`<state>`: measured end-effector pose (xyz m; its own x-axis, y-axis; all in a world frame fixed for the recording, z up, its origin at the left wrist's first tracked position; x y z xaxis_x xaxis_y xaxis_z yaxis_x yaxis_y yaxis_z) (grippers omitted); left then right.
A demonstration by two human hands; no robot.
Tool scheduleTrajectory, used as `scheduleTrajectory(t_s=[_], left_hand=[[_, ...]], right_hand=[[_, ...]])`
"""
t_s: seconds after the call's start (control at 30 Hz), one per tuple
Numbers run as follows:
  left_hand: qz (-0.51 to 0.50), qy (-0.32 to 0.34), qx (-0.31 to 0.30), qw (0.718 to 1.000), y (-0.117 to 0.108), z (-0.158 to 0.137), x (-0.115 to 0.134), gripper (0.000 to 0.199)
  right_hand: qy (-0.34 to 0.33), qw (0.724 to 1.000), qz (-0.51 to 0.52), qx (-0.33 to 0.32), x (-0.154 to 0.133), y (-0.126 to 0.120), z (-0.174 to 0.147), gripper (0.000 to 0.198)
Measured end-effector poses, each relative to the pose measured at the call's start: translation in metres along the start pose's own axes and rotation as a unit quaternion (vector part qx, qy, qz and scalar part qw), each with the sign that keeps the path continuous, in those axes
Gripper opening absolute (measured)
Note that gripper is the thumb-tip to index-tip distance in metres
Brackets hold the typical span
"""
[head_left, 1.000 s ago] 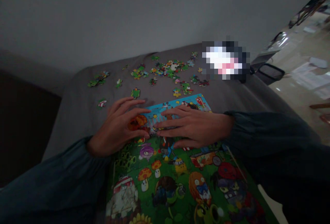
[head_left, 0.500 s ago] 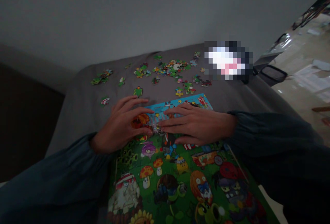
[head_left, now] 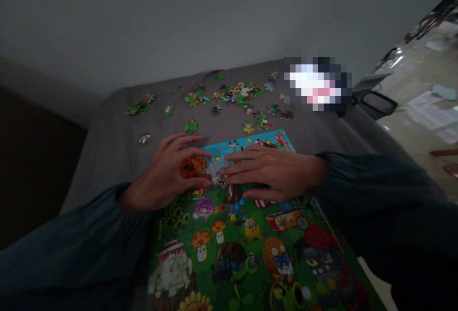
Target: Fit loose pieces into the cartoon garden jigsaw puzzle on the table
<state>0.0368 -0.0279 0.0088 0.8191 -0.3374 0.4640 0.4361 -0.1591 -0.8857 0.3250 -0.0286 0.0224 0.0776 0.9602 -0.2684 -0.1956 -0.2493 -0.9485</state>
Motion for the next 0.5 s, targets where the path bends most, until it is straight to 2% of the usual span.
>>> scheduleTrajectory(t_s=[0.1, 0.27, 0.5], left_hand=[[0.022, -0.021, 0.009, 1.0, 0.0007, -0.0013, 0.0007, 0.057], [0.05, -0.043, 0.018, 0.998, 0.0021, -0.0021, 0.0023, 0.056], [0.048, -0.019, 0.033, 0.998, 0.0065, -0.0048, -0.005, 0.054]], right_hand=[[-0.006, 1.0, -0.027, 0.009, -0.0004, 0.0039, 0.0013, 0.048], [-0.013, 0.995, -0.099, 0.013, -0.0049, 0.0083, 0.0054, 0.043], [-0.015, 0.993, -0.114, 0.007, -0.0071, 0.0081, 0.0093, 0.043]])
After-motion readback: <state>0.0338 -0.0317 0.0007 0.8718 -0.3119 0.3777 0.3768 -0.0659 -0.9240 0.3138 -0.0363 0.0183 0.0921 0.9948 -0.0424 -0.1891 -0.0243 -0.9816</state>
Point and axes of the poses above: each hand's wrist, its own z-axis towards the middle knuckle, its own y-axis out of the palm, x = y × z, the point moved 1 cm from there along z, towards the middle knuckle, and after that the axes turned 6 degrees about -y, right-handed, at the moved point
